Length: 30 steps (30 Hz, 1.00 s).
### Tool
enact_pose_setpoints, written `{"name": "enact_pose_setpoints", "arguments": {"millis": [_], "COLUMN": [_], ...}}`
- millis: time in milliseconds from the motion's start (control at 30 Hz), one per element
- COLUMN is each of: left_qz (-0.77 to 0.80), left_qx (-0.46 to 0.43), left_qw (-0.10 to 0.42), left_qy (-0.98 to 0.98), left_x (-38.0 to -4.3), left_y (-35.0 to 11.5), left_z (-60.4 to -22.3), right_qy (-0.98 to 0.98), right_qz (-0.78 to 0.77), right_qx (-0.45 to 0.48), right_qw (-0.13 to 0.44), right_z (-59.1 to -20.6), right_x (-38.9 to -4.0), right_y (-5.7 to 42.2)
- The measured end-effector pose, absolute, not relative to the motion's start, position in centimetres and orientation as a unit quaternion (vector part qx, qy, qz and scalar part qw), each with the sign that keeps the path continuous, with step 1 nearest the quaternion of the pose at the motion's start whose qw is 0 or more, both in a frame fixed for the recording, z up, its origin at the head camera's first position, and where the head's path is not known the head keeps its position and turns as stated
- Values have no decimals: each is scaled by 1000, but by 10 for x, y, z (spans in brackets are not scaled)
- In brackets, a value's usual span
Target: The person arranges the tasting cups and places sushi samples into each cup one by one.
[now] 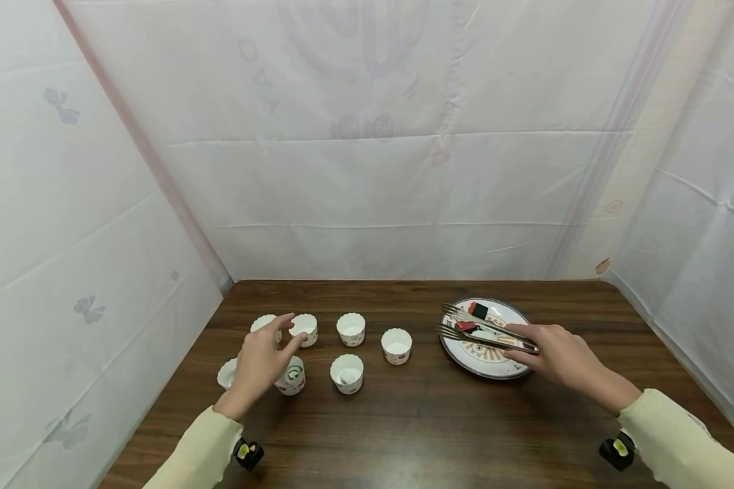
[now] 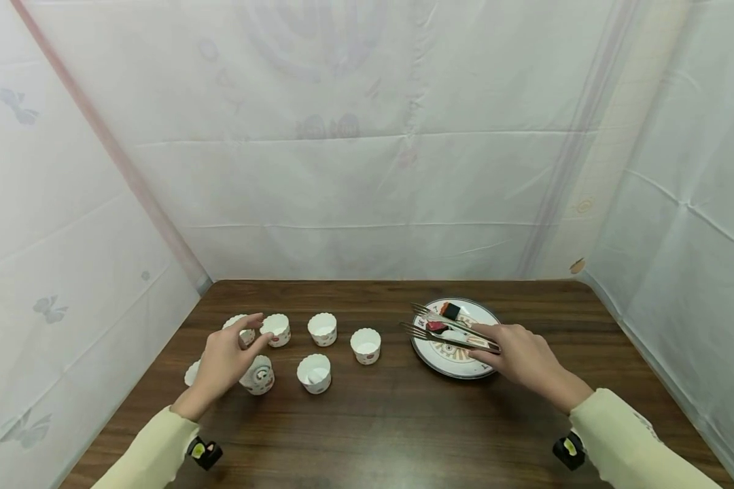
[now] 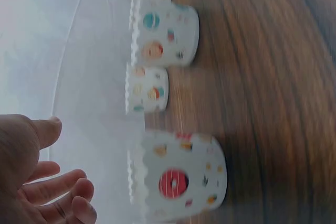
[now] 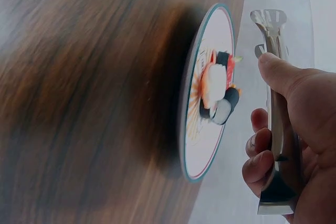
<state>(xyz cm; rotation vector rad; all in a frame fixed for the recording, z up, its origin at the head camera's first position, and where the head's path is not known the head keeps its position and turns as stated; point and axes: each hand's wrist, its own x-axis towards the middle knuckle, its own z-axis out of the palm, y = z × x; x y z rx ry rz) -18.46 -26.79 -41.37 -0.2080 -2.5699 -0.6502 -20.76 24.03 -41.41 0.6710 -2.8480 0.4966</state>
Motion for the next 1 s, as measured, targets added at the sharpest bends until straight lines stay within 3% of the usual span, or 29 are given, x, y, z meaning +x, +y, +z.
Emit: {"name": "enact_pose_setpoints", "arguments": {"millis": [700,1000], "left_qz": [-215,-196], "left_qx": [-68,-41], "left_qw": [257,215], "left_qy": [-940,-956], "left_x": [-205,-211], "left_y": [-323,-340], "left_z": [-412,-412], "right_qy": [-967,-968], "right_qz": [145,134], "right_qx": [190,189], "right_qw": [91,92], "right_z": [-430,-435], "right_x": [-197,-191], "right_y": [280,292]}}
